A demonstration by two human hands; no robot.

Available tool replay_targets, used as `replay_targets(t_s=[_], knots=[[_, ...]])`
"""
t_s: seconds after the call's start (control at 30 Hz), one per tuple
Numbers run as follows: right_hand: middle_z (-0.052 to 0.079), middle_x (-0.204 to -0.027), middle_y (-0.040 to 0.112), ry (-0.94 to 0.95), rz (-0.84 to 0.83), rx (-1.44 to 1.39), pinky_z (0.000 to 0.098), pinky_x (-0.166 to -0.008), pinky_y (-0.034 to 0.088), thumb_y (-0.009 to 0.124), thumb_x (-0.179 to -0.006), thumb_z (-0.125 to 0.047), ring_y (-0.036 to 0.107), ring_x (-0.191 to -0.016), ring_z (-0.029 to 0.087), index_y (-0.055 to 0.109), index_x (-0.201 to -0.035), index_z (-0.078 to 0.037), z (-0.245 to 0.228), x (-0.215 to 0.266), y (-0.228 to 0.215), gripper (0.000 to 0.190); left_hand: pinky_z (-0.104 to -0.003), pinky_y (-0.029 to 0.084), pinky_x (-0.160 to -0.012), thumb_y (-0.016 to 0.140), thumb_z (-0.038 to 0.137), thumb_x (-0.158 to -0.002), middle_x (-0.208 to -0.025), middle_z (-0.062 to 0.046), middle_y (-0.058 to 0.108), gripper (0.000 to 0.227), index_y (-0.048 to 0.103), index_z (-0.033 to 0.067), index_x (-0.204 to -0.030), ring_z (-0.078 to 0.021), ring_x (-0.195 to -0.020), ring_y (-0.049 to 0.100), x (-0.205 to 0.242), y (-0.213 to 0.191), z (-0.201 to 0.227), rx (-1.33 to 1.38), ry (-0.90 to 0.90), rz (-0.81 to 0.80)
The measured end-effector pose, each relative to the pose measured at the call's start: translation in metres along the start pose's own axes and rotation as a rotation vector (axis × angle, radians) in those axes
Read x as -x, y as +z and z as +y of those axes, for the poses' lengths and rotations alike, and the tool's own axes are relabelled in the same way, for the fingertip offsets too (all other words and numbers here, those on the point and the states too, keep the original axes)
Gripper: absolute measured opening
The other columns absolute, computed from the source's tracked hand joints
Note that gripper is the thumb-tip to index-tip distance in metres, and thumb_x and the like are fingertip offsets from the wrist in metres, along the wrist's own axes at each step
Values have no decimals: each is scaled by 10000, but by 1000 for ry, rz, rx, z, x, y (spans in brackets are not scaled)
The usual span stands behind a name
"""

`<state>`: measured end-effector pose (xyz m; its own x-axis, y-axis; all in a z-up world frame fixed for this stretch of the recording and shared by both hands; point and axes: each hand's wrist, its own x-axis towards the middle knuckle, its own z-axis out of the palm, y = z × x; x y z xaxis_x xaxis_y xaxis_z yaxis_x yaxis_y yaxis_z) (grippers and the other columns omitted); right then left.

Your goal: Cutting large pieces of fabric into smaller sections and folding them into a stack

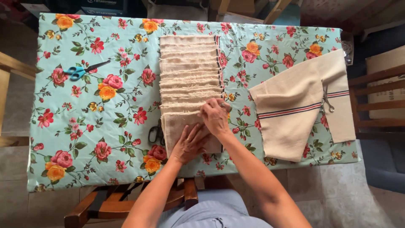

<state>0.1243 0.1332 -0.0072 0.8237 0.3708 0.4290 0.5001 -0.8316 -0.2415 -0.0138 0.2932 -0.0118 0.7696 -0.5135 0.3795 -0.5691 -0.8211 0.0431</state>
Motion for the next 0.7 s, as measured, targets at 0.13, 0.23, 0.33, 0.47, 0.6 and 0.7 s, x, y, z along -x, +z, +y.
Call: replay_targets(t_s=[0.13,0.23,0.33,0.47,0.6,0.7], knots=[[-37,-989,564,74,18,9,446,-894,388,744,-796,-490,555,-1078,256,629,-887,-296,-28,16,-48,243,-615,226,-1240,598,593,-811,-1580,-46,360,723,426,347,-1468,-296,-1542,217,1,-13,0,39,21,-46],[154,-1052,540,41,115,-65,504,-876,419,602,-979,-344,542,-1071,400,605,-953,-126,-47,33,-71,220,-575,361,-1162,426,421,-981,-1569,-157,412,609,408,150,-1526,-333,-1452,407,-16,-36,-8,-88,-54,254],[175,-1548,412,-142,132,11,521,-1222,145,423,-1028,-395,311,-1497,360,464,-1500,-101,-56,66,-64,557,-587,311,-1178,371,320,-1024,-1483,-169,513,506,512,132,-1472,-349,-1411,461,-6,-32,-11,-248,-240,352],[223,-1654,211,-19,86,109,593,-1189,157,309,-948,-706,162,-1521,446,320,-1585,-130,-28,71,-30,858,-718,194,-1131,238,658,-977,-1633,-109,332,667,378,345,-1549,-415,-1528,210,-5,-7,-42,-155,-274,235],[239,-1655,213,-23,161,107,566,-1188,191,280,-960,-702,179,-1517,450,335,-1575,-116,-33,71,-31,851,-733,239,-1114,259,727,-924,-1632,-74,347,704,416,384,-1518,-390,-1524,235,-6,-9,-53,-86,-196,232],[212,-1680,134,-6,169,109,622,-1171,114,223,-996,-645,88,-1541,409,283,-1600,-144,-54,66,-52,787,-659,81,-1179,107,676,-985,-1652,-86,311,725,318,336,-1590,-369,-1536,204,-2,-4,-41,-174,-263,298]])
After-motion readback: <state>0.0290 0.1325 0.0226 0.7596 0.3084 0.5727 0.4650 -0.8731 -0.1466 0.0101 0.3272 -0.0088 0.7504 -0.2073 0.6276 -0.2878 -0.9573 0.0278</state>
